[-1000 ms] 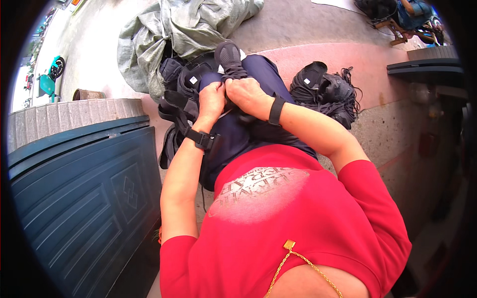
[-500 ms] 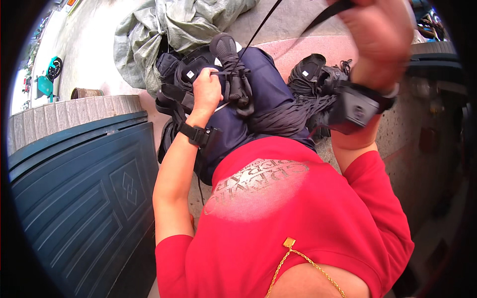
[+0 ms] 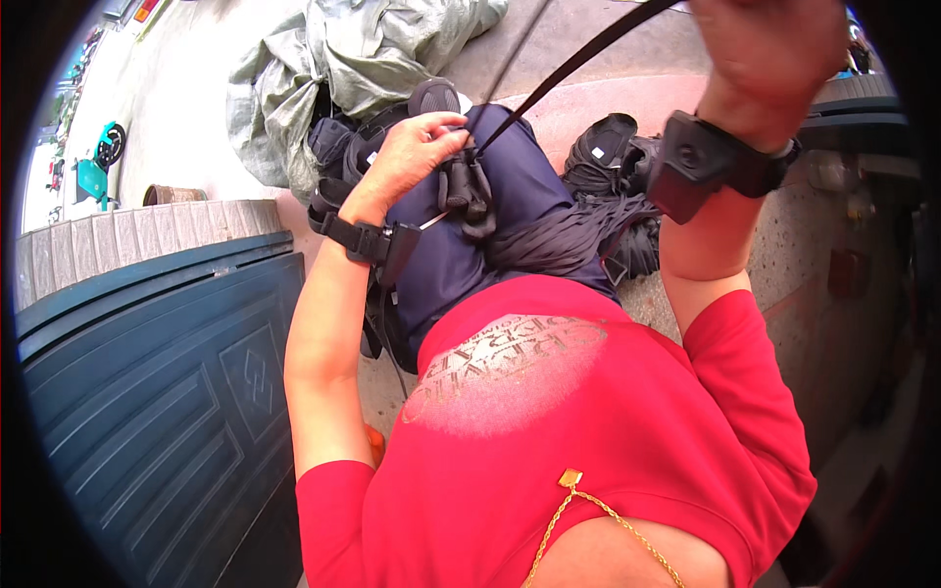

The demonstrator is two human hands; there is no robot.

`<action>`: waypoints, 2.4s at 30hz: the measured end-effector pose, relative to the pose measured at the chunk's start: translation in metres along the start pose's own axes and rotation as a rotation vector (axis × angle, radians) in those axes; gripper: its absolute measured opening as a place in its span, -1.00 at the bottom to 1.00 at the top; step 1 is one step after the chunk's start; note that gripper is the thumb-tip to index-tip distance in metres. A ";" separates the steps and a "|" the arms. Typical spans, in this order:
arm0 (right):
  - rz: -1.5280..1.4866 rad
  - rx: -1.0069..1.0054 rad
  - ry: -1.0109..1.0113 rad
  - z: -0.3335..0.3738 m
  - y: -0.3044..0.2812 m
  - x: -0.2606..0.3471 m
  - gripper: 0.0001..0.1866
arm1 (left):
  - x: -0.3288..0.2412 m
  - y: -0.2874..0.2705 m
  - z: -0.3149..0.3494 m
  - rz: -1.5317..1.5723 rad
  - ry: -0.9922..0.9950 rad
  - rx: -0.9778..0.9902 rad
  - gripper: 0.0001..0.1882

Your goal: Threading laces into a pair of black shoes.

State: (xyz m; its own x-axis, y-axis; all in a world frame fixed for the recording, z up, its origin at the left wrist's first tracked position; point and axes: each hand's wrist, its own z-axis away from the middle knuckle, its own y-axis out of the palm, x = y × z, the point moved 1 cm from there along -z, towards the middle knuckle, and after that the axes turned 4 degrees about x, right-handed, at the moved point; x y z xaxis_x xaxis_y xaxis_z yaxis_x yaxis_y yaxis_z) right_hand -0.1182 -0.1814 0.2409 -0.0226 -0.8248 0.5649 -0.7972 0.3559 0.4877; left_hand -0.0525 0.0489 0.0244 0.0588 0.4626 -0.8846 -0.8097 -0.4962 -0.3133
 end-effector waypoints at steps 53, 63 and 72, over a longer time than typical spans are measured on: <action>1.625 -0.711 0.984 0.175 -0.076 -0.252 -0.79 | 0.099 0.036 0.051 -0.293 -0.047 -0.466 -0.70; 2.031 -0.511 0.887 0.158 -0.068 -0.234 -0.74 | 0.087 0.026 0.035 -0.543 0.013 -0.493 -0.85; 2.277 -0.311 1.005 0.158 -0.066 -0.252 -0.81 | 0.082 0.031 0.030 -0.925 0.148 -0.430 -0.84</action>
State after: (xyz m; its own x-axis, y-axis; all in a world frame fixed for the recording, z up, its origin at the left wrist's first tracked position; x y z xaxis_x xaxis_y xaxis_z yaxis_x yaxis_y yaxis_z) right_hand -0.1552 -0.0663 -0.0388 -0.0734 0.9947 0.0717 0.0733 0.0771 -0.9943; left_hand -0.0906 0.0930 -0.0473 0.6478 0.7163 -0.2593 -0.1356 -0.2266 -0.9645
